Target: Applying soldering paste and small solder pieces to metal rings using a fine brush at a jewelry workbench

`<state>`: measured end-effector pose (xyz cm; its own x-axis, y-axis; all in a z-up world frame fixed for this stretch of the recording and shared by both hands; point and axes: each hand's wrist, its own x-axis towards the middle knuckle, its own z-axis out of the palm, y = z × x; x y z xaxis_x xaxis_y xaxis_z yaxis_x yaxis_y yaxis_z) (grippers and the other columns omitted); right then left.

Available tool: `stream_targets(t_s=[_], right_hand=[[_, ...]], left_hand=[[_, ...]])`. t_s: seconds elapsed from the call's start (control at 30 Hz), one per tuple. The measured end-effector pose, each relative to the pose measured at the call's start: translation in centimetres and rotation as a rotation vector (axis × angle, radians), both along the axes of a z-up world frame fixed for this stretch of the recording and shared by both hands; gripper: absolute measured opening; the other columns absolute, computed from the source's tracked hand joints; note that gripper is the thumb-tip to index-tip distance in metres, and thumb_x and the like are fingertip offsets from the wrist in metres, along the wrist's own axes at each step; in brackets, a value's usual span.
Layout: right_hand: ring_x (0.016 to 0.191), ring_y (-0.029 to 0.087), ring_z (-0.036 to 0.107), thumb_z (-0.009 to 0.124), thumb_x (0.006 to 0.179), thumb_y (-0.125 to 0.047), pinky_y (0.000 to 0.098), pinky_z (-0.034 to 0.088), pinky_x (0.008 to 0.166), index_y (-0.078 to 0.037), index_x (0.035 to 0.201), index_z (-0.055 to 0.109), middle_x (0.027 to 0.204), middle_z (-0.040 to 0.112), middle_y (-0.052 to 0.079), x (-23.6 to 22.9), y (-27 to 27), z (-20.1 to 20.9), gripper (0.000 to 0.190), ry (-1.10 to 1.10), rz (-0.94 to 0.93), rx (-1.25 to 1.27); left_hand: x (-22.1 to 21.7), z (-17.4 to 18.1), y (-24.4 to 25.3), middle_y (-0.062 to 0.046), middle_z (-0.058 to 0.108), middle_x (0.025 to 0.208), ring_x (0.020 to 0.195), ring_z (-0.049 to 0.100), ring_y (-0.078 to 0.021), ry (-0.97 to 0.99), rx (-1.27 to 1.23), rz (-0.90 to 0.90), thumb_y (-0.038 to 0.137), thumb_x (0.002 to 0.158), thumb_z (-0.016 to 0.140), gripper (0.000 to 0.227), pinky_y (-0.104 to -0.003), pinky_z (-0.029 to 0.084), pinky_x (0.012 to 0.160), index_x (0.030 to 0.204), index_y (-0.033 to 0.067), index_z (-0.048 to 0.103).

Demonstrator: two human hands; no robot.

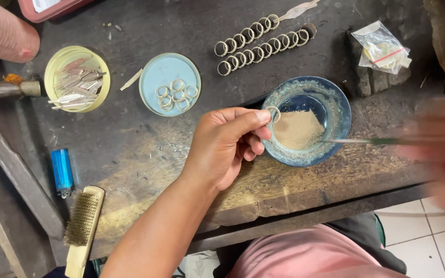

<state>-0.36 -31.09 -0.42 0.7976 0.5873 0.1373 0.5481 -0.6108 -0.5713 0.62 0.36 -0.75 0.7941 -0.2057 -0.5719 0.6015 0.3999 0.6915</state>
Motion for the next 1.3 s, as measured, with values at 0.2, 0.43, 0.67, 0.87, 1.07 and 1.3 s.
stream_targets(t_s=[0.2,0.43,0.67,0.87,1.07,1.3], right_hand=[[0.075,0.02,0.057,0.04,0.084,-0.013,0.0326,0.048,0.072,-0.008,0.072,0.053,0.068,0.054,0.003,0.6,4.0,1.1,0.019,-0.186,0.012,0.095],[0.036,0.012,0.05,0.046,0.084,-0.012,0.019,0.043,0.031,0.004,0.08,0.055,0.053,0.054,0.008,8.2,6.6,0.4,0.019,0.3,-0.001,0.251],[0.055,0.024,0.057,0.052,0.087,0.006,0.0272,0.049,0.047,0.017,0.087,0.051,0.065,0.054,0.023,5.9,12.0,3.1,0.011,0.282,-0.178,0.359],[0.055,0.02,0.056,0.055,0.09,0.011,0.0245,0.047,0.051,0.015,0.089,0.054,0.063,0.055,0.02,5.5,12.2,2.8,0.004,0.28,-0.229,0.334],[0.051,0.017,0.054,0.058,0.089,0.012,0.0229,0.043,0.047,0.014,0.085,0.057,0.058,0.054,0.017,5.5,12.5,3.2,0.005,0.21,-0.181,0.261],[0.051,0.017,0.054,0.056,0.089,0.011,0.0235,0.042,0.047,0.014,0.086,0.057,0.06,0.054,0.017,5.5,12.5,2.9,0.004,0.231,-0.192,0.275]], left_hand=[[0.1,0.3,0.0,-0.011,0.059,0.055,0.038,0.048,-0.0118,0.002,0.049,-0.001,0.011,0.071,0.063,0.013,-0.02,0.027,0.034,0.064,0.001,0.061],[0.1,0.6,0.3,-0.012,0.06,0.056,0.037,0.048,-0.0129,0.047,0.045,-0.031,0.01,0.073,0.062,0.013,-0.021,0.028,0.033,0.074,-0.0028,0.065],[0.3,0.4,0.3,-0.014,0.059,0.056,0.035,0.047,-0.0138,0.128,0.034,-0.038,0.009,0.072,0.063,0.013,-0.021,0.028,0.031,0.071,-0.0033,0.063],[0.3,0.3,0.4,-0.012,0.059,0.055,0.034,0.047,-0.0133,0.136,0.05,-0.06,0.012,0.071,0.063,0.014,-0.021,0.026,0.03,0.068,-0.0012,0.063],[0.4,0.5,0.3,-0.012,0.058,0.054,0.034,0.047,-0.0131,0.168,0.072,-0.061,0.013,0.071,0.063,0.014,-0.021,0.025,0.03,0.065,0.0003,0.061],[0.4,0.6,0.4,-0.011,0.059,0.052,0.033,0.047,-0.0128,0.135,0.077,-0.068,0.013,0.071,0.064,0.016,-0.021,0.027,0.029,0.061,0.0013,0.06]])
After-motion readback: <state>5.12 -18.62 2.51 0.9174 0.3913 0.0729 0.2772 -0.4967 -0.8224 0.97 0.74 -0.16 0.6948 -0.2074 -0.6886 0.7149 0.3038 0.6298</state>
